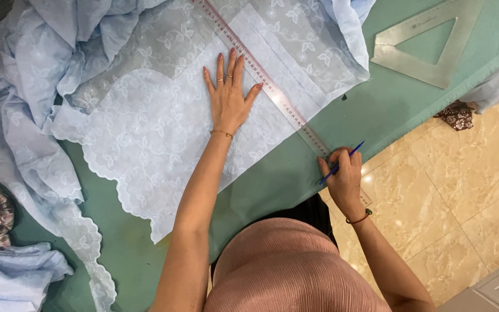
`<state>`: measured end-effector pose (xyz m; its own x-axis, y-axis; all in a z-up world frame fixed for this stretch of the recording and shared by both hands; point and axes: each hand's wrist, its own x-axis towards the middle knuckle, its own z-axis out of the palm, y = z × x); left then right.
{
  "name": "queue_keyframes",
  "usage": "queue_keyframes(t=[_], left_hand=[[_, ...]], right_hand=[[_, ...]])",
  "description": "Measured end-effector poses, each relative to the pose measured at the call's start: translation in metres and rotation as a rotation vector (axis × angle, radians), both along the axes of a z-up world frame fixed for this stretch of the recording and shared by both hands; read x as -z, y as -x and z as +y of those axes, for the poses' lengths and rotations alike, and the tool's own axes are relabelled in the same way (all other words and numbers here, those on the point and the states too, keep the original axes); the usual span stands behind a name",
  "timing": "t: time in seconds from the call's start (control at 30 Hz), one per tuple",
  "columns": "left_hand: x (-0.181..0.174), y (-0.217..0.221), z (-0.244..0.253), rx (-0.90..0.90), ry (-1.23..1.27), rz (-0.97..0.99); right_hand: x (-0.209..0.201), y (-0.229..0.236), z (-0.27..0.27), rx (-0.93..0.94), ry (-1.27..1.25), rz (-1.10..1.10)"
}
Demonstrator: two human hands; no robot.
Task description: The person lays out a piece of light blue lace fabric on a green work table. Using a long ruler and a blue pen, they measure and mark straight lines and points on the fabric to prepare for cutting.
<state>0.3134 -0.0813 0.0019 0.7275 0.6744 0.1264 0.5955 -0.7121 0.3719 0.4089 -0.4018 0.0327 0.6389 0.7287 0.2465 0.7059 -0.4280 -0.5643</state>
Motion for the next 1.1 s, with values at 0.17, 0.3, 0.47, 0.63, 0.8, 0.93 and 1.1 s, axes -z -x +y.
queue_keyframes(t=[0.17,0.3,0.47,0.63,0.8,0.93,1.1], left_hand=[[0.003,0.0,0.0,-0.003,0.003,0.009],[-0.001,0.0,0.0,-0.006,0.011,0.009],[-0.001,0.001,0.0,-0.004,0.013,0.003],[0.007,-0.002,0.002,0.0,0.003,-0.043],[-0.002,-0.016,0.003,0.012,-0.111,-0.029],[-0.033,-0.03,0.0,-0.012,-0.107,0.167],[-0.041,-0.049,-0.008,-0.088,-0.075,0.302]], right_hand=[[0.0,0.0,0.0,-0.017,0.011,0.002],[-0.002,0.0,0.001,-0.024,-0.005,-0.005],[0.002,-0.002,0.0,-0.037,-0.004,-0.034],[-0.003,-0.003,0.001,-0.049,-0.006,-0.005],[-0.025,-0.009,0.012,-0.05,-0.138,0.11],[-0.032,-0.027,0.034,-0.026,-0.157,0.323],[-0.023,-0.055,0.072,-0.1,-0.295,0.677]])
